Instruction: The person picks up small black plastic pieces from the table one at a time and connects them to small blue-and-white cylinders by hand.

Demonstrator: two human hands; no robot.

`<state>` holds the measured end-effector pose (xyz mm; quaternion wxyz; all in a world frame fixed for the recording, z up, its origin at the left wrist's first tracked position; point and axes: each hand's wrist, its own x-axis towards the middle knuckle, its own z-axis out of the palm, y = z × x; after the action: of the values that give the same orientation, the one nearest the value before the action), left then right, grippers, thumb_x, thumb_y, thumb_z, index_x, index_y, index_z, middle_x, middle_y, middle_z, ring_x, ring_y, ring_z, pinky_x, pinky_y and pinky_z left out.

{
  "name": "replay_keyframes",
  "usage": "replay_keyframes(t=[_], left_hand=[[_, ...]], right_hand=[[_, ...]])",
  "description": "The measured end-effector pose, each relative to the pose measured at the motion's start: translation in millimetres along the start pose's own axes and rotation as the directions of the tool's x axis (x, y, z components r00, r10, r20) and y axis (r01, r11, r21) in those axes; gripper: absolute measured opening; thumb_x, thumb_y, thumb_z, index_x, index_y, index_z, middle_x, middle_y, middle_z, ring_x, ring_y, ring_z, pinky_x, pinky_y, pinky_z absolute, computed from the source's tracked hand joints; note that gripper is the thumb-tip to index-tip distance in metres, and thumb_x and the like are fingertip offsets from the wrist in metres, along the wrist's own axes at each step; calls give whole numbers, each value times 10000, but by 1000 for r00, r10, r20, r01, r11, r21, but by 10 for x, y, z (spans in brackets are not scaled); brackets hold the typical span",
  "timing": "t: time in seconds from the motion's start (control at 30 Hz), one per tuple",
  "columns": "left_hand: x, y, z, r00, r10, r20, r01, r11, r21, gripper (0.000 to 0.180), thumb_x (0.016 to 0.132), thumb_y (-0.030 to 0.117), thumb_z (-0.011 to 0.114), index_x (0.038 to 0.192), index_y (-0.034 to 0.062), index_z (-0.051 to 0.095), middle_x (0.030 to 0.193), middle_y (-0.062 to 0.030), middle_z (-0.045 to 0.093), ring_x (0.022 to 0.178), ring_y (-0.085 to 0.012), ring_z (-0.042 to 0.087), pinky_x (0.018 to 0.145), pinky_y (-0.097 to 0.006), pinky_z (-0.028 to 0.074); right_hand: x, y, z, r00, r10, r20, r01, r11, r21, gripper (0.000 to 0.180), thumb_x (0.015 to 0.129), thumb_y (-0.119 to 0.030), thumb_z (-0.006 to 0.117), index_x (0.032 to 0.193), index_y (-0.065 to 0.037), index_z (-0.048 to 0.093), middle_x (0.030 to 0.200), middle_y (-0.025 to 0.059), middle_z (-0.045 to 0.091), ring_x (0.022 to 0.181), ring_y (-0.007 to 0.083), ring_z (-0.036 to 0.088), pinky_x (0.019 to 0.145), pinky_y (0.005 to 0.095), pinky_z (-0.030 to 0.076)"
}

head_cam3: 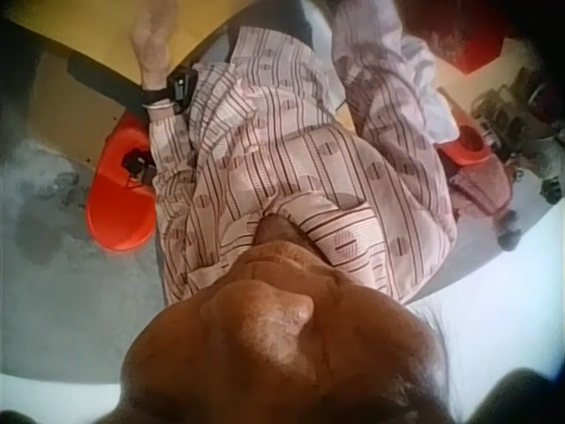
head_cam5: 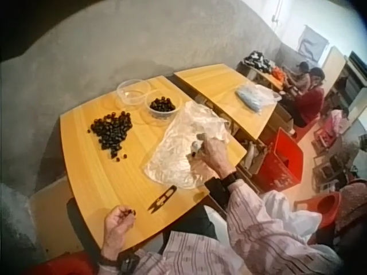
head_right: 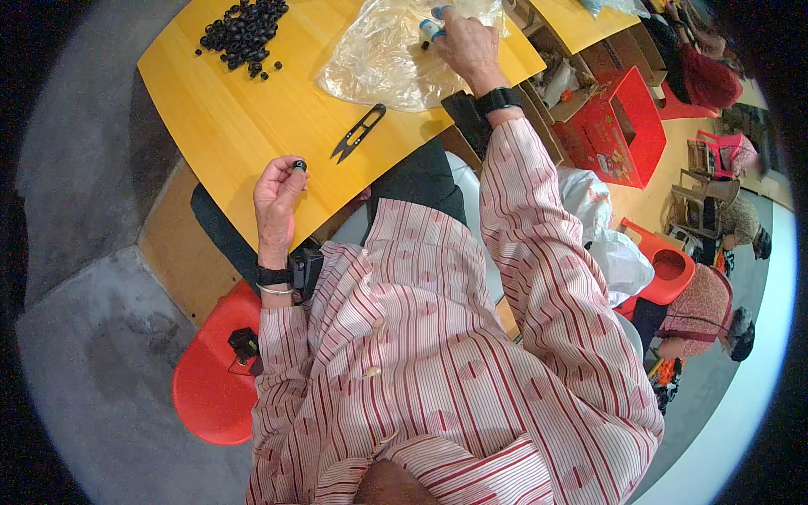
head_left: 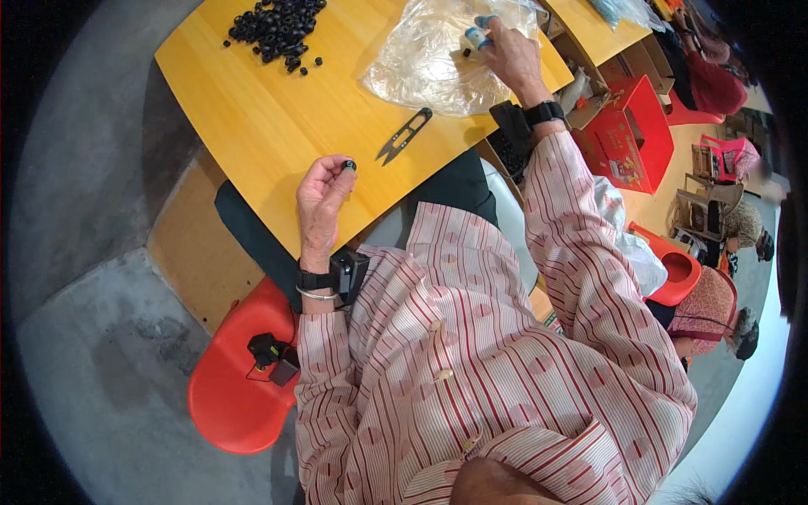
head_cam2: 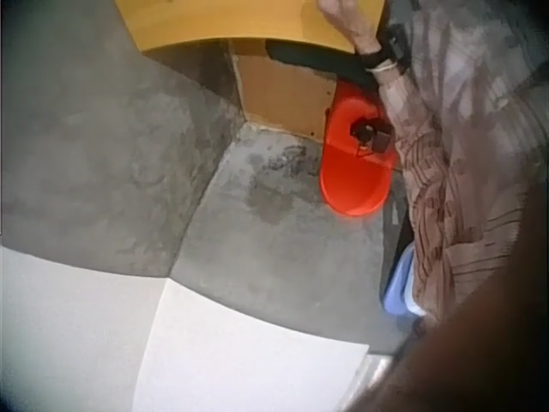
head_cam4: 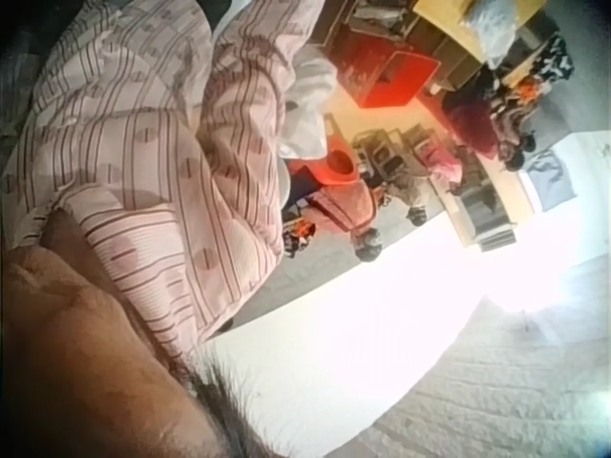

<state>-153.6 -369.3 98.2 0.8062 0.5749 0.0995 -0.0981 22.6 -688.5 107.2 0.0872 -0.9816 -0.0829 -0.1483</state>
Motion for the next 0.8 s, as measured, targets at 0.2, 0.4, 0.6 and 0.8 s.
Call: replay_keyframes(t=[0.2,0.4,0.6,0.8], left_hand=[[18,17,12,1000,-9,4,9,1000,-10,192,839,57,623,1020,12,580,858,7,549,748,-54,499,679,-180,409],[18,23,15,1000,-4,6,4,1000,-6,190,843,62,623,1020,11,580,841,14,537,736,-50,490,673,-176,405],[25,6,11,1000,-7,6,7,1000,-12,192,844,66,622,1022,9,579,846,10,536,734,-52,491,670,-177,406],[30,-4,-1,1000,16,13,-16,1000,-4,191,845,68,618,1023,11,580,857,7,544,743,-54,496,673,-181,410]], right_hand=[[-80,-285,-140,987,-33,155,56,988,-146,253,767,-218,618,999,-118,593,864,128,657,917,283,592,791,450,356],[-81,-316,-46,984,-93,150,115,982,-147,255,751,-177,575,983,-75,550,880,146,621,876,323,569,757,476,417],[-106,-341,13,987,-98,128,99,995,4,242,735,-147,577,957,-57,541,845,163,589,826,362,571,692,450,460],[-112,-360,71,988,-134,74,128,988,82,230,740,-119,581,951,-39,536,855,170,588,808,357,584,692,435,469]])
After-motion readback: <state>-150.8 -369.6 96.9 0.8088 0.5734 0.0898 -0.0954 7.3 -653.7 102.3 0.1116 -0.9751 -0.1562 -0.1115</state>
